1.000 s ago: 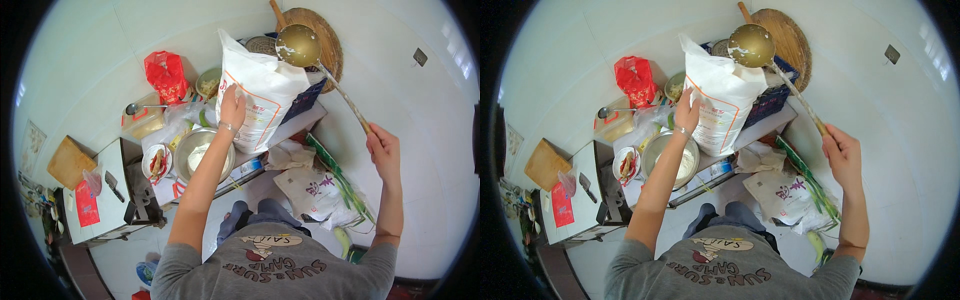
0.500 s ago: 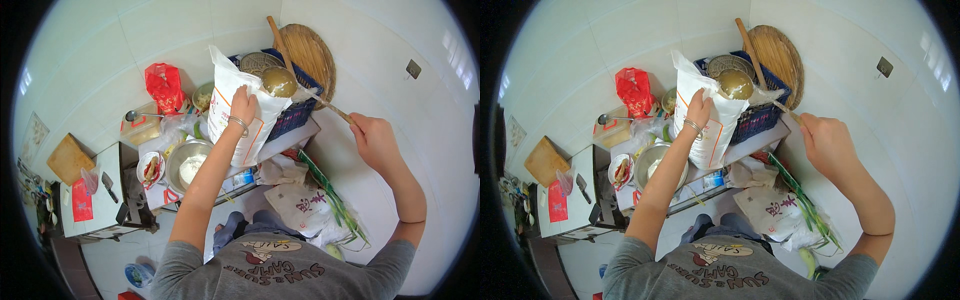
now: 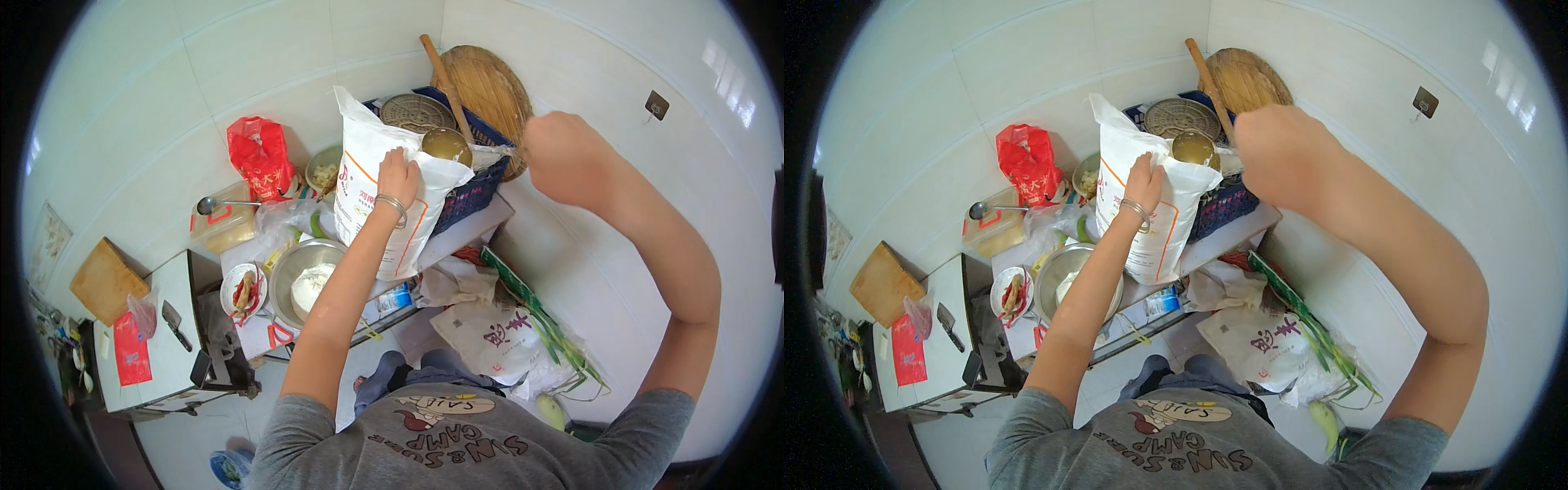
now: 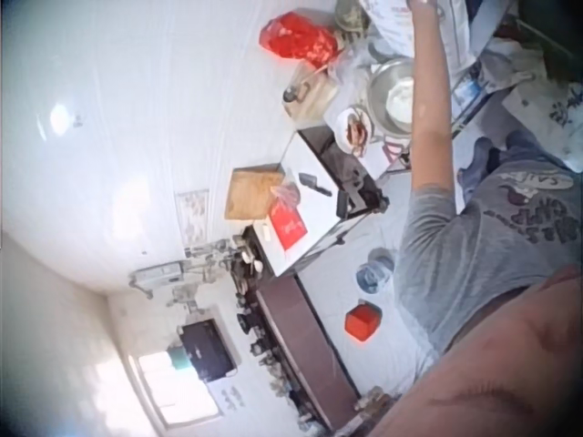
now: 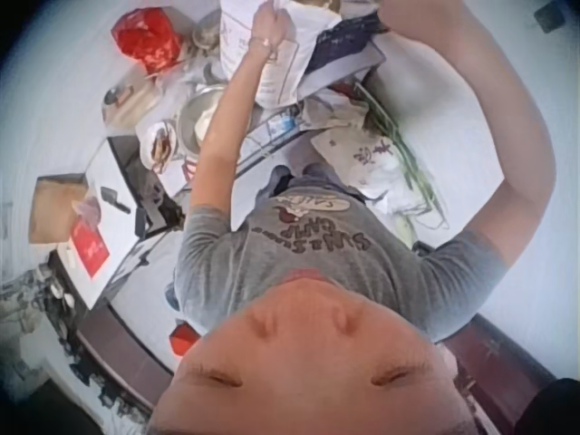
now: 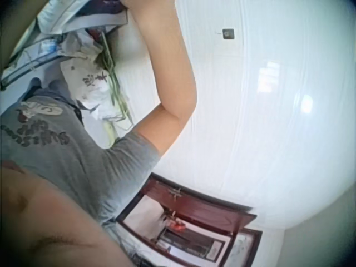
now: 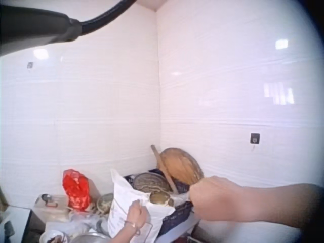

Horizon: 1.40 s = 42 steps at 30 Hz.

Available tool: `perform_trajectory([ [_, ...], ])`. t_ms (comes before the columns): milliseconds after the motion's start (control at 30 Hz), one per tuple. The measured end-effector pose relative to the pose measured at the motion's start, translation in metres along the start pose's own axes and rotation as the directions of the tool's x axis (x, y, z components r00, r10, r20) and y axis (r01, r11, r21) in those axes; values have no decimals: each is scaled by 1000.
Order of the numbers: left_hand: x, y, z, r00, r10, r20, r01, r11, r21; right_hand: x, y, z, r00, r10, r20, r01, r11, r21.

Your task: The person scoops flour from a large white bag into a metal bowl using a ladle. They repeatedly dip the ladle into the bag and pour the contents into the bowl, gradually filling it with flour.

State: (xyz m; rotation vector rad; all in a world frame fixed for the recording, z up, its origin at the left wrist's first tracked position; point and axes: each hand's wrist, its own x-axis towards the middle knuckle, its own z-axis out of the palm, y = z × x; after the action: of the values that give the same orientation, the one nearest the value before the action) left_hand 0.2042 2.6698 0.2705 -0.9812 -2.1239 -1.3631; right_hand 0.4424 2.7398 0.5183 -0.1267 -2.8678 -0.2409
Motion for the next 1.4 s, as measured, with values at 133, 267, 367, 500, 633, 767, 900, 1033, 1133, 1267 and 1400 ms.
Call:
perform_trajectory([
  [133,5,-4,-3,998,-46,34,46,999,2,36,-16,1,978,49,204,-48,999,-13],
  [267,20,11,-1,964,-172,201,143,978,151,61,3,28,925,145,350,-195,975,110],
  [367,27,16,8,929,-289,232,231,940,251,65,15,27,795,283,536,-493,817,300],
  [500,36,51,23,852,-442,281,373,889,266,56,48,30,728,324,605,-664,553,503],
  [633,39,87,44,803,-528,277,447,841,305,55,73,32,695,257,671,-707,409,576],
  [767,43,106,39,794,-492,358,384,862,332,52,71,28,707,264,657,-692,453,563],
  [900,35,121,18,854,-338,396,192,912,363,47,84,32,706,273,653,-694,447,564],
  [1033,23,78,17,948,-149,283,58,950,307,44,98,45,750,220,624,-653,399,643],
  [1133,23,49,0,957,-217,190,172,958,229,47,100,51,719,191,669,-689,324,648],
  [1267,23,13,5,962,-257,93,202,899,389,53,98,65,792,195,579,-575,559,598],
  [1400,16,-17,13,961,-257,97,212,919,332,64,52,109,989,-24,147,20,999,32],
])
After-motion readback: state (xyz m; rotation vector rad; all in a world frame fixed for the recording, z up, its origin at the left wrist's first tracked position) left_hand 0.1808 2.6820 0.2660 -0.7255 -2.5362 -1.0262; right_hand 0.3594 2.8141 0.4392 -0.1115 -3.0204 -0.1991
